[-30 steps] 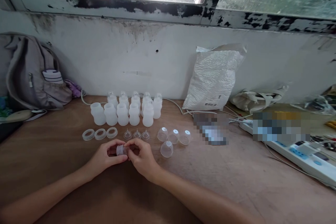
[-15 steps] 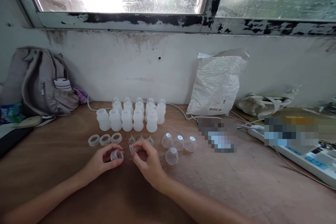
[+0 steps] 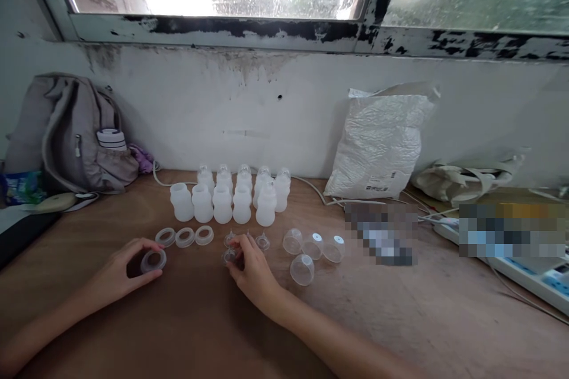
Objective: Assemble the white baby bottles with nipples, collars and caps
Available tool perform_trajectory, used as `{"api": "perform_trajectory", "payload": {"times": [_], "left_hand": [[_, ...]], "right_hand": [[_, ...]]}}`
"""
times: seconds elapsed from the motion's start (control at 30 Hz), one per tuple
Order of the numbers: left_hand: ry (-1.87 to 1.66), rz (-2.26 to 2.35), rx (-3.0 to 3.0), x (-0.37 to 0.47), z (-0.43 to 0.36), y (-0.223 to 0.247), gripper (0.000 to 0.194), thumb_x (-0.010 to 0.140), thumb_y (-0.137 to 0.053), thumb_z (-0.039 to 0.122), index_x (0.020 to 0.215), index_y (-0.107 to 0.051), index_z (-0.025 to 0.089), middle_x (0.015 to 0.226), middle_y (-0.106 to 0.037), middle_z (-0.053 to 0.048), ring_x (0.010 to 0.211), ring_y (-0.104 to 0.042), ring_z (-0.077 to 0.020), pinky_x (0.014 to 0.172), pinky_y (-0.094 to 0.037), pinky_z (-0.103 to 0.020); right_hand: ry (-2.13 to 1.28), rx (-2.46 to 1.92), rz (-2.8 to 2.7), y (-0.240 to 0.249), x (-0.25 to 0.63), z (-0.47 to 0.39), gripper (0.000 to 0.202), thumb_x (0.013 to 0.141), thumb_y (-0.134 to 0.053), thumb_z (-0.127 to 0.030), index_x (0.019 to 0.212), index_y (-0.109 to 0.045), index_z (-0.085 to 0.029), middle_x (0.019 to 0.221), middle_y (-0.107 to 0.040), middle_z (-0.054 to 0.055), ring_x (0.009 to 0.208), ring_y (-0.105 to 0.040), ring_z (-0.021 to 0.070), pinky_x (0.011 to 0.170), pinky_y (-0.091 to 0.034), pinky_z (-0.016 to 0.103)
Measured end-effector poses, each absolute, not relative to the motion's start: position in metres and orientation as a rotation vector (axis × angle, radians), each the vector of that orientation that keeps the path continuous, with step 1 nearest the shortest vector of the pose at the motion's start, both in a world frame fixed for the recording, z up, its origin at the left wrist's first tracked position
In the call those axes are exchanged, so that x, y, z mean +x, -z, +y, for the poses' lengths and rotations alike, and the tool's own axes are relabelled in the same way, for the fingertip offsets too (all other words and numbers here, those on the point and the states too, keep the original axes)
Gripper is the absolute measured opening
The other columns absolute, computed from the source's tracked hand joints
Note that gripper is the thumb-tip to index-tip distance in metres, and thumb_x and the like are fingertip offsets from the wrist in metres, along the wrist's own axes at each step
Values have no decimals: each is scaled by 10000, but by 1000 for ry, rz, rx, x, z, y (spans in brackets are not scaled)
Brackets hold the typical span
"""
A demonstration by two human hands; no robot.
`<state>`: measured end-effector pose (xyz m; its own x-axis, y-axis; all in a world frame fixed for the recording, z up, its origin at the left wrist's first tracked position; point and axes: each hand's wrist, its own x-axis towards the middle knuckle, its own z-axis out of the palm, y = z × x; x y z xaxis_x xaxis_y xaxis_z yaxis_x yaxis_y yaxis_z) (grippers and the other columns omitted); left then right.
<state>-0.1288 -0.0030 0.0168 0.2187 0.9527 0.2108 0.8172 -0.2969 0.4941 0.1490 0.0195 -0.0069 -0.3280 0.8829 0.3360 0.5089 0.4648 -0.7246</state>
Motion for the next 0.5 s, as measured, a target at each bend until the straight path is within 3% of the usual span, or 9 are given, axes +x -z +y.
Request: {"api": "perform_trajectory", "payload": {"times": [0.17,0.33,0.5], "left_hand": [[-682,1677,2365,-134,2,-8,196,728,-550,380,845,-516,226,1014,-524,-22,970,-512,-183,828,-428,-299],[-783,1706,2505,-137,2,-5,184,736,-538,382,767,-505,204,938,-489,-20,857,-531,-151,754,-448,-252],[-837,1618,2651,-135,0,-8,121,769,-504,317,790,-527,200,920,-509,-42,884,-525,-165,784,-440,-264]], "right_hand": [[-647,-1130,-1992,5,145,25,288,673,-497,-32,911,-462,-191,830,-508,25,691,-513,127,648,-443,271],[-624,-1091,-1991,6,145,24,271,677,-488,-34,900,-472,-187,838,-506,34,697,-511,132,641,-441,268],[-527,-1027,-1971,2,148,16,260,724,-459,-71,953,-464,-194,811,-488,36,686,-493,136,637,-440,263]]}}
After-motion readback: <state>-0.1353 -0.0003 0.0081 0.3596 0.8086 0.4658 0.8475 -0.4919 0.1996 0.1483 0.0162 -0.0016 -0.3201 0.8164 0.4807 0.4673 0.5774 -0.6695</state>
